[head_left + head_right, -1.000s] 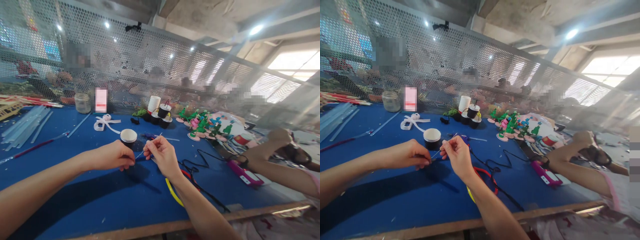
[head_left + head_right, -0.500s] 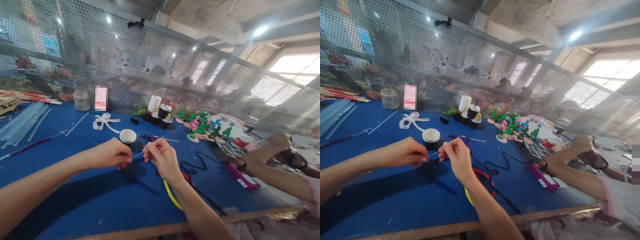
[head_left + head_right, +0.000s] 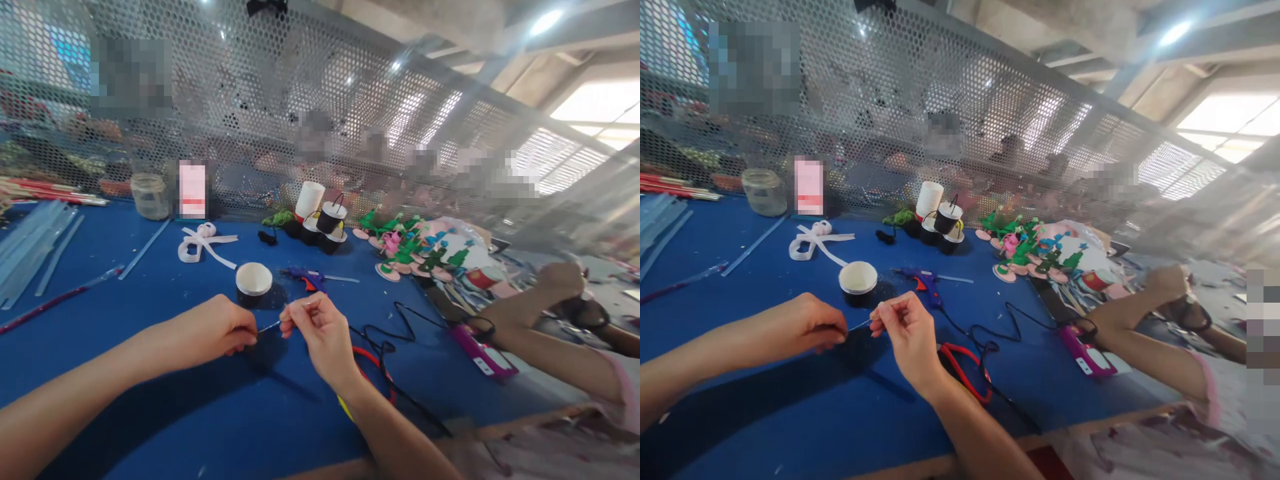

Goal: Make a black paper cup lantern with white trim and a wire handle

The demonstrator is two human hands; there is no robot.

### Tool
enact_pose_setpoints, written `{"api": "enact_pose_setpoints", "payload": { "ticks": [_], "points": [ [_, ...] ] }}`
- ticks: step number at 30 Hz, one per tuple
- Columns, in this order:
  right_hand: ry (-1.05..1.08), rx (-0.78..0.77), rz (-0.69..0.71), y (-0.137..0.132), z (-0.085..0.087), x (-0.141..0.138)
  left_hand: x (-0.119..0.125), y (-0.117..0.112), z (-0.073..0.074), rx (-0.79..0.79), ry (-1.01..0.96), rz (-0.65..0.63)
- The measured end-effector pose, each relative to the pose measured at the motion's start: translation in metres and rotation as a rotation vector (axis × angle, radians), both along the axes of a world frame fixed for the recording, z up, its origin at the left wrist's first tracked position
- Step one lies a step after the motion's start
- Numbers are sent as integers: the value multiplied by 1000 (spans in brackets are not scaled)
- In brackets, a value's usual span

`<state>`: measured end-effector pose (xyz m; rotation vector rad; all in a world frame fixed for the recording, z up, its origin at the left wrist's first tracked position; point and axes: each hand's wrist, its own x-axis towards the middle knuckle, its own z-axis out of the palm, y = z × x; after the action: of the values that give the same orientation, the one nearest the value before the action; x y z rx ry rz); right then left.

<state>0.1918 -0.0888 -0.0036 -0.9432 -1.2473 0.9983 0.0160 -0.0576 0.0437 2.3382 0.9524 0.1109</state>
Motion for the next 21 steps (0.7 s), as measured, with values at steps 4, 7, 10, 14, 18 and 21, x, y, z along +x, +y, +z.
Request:
{"api": "enact_pose_setpoints", "payload": {
  "ticks": [4,7,10,14,18,21],
  "points": [
    [-61,72,9,-1,-3,-1,9,-2,-5,91,-119,14],
    [-102,124,39,-1,-5,0,16,-4,-12,-17,-209,49],
    [-121,133,57,0,-7,0,19,-5,-18,-70,-263,59],
    [-110,100,85,-1,-7,0,18,-6,-20,15,-268,37],
    [-92,100,88,-3,-5,-1,18,-7,-17,-24,-243,50],
    [-83,76,90,-3,-3,-1,18,-7,-16,-33,-240,56]
  ]
}}
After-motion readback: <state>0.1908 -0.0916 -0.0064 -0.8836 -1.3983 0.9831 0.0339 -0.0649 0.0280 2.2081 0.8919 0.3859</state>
